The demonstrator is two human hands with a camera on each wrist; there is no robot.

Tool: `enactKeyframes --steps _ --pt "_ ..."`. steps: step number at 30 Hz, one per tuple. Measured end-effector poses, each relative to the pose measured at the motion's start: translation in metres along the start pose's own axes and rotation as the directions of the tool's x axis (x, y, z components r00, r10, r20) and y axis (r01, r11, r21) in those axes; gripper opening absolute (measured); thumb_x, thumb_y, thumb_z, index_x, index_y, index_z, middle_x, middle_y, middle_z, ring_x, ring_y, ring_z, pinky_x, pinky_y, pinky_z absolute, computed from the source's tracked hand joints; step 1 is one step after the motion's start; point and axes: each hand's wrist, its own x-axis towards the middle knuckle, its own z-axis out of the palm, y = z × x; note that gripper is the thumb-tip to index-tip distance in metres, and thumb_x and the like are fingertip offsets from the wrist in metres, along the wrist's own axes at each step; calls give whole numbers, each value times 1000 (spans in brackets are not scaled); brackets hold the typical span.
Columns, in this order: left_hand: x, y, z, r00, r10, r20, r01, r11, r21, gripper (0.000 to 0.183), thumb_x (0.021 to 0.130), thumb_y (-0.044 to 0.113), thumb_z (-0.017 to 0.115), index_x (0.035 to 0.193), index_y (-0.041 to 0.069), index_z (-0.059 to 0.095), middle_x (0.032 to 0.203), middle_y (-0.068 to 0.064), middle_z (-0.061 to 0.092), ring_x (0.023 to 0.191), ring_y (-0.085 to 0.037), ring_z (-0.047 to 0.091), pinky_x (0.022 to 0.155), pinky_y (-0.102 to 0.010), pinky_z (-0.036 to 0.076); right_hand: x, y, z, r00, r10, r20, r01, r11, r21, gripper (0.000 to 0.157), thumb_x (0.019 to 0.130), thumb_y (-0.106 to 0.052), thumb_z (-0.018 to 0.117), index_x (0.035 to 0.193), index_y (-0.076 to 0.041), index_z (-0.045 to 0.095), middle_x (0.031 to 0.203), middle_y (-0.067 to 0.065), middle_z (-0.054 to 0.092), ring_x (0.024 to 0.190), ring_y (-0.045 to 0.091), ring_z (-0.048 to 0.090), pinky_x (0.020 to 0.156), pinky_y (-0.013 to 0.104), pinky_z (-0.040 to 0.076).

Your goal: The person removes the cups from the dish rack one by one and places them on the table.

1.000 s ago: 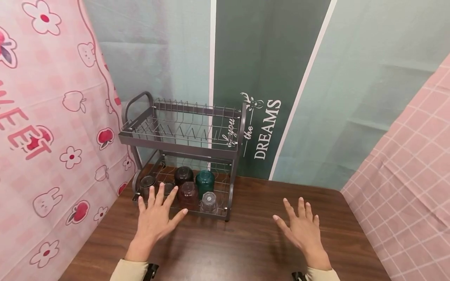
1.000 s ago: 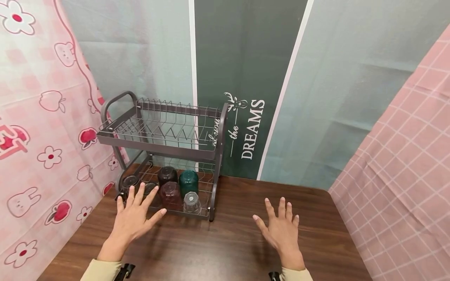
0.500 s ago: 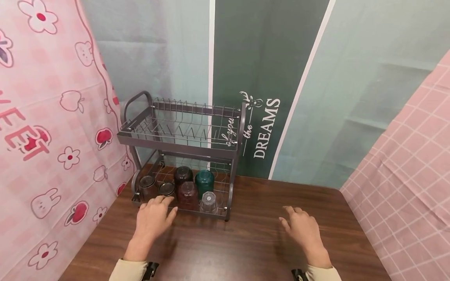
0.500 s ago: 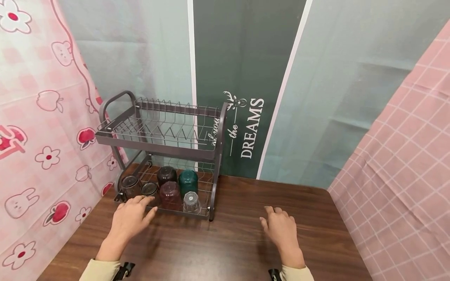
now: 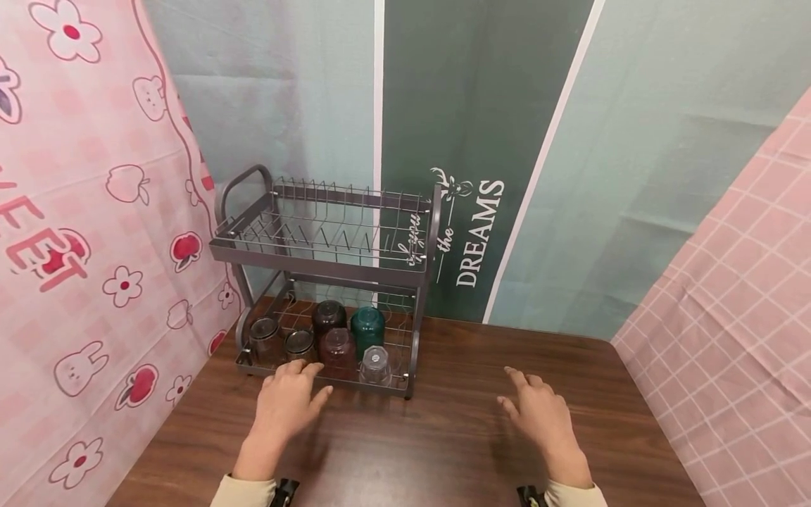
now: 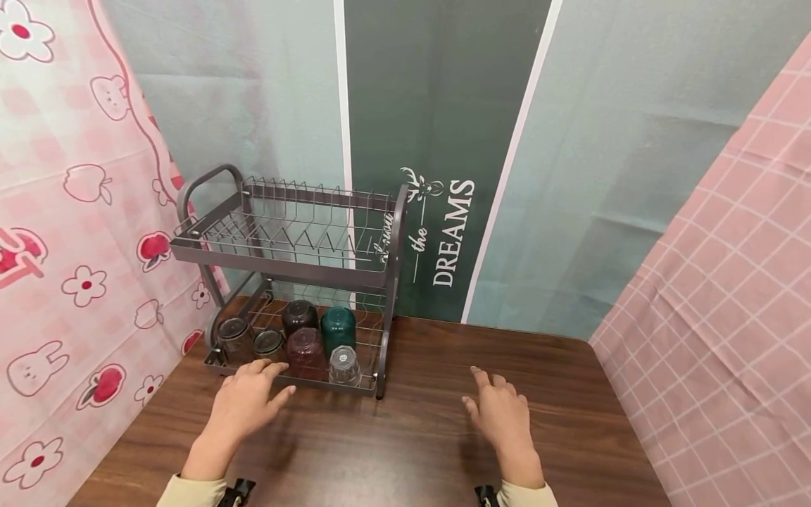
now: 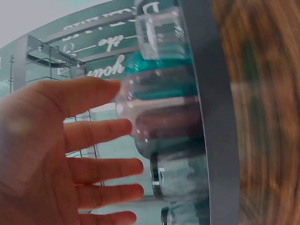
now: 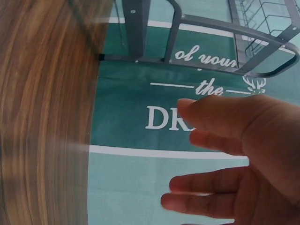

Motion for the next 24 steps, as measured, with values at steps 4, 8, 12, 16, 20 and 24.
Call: enactKeyframes --steps 4,8,12,16,20,24 --pt "1 9 -2 999 -26 41 27 999 -26 42 78 32 72 109 5 66 108 -23 58 97 -42 55 75 -56 43 1 -6 -3 991 51 123 -55 998 29 59 79 -26 73 128 -1 52 109 32 54 89 49 55 61 56 45" --pt "4 16 -1 999 -17 44 19 999 -46 44 78 32 72 111 4 64 108 -23 57 95 -42 55 72 -55 44 3 -9 -6 975 85 203 -98 994 55 61 79 -27 73 129 1 51 111 33 52 93 50 53 64 57 45" --pt "6 22 2 999 -5 35 8 997 -75 45 78 31 72 112 4 64 108 -24 57 91 -41 57 68 -54 46 6 -14 -8 965 94 243 -119 989 87 63 78 -28 73 129 1 50 114 33 51 96 51 52 67 59 43" --pt "8 29 3 999 4 43 1 995 -98 44 78 30 73 113 4 63 108 -23 57 89 -40 58 67 -52 46 9 -18 -9 961 89 262 -119 988 101 63 77 -29 74 128 0 52 116 33 51 97 51 52 69 62 41" --pt "10 35 7 999 41 14 -39 991 -127 42 77 28 74 110 4 64 106 -20 57 87 -38 58 65 -50 47 11 -22 -9 960 78 268 -111 988 111 64 76 -30 76 128 -1 53 117 33 50 98 51 52 70 63 41" --pt "12 43 10 997 82 -9 -82 984 -157 40 77 26 75 108 4 64 104 -18 57 87 -36 59 65 -49 48 14 -25 -9 963 61 262 -95 989 118 65 74 -31 77 127 -1 53 117 34 49 98 51 52 70 62 42"
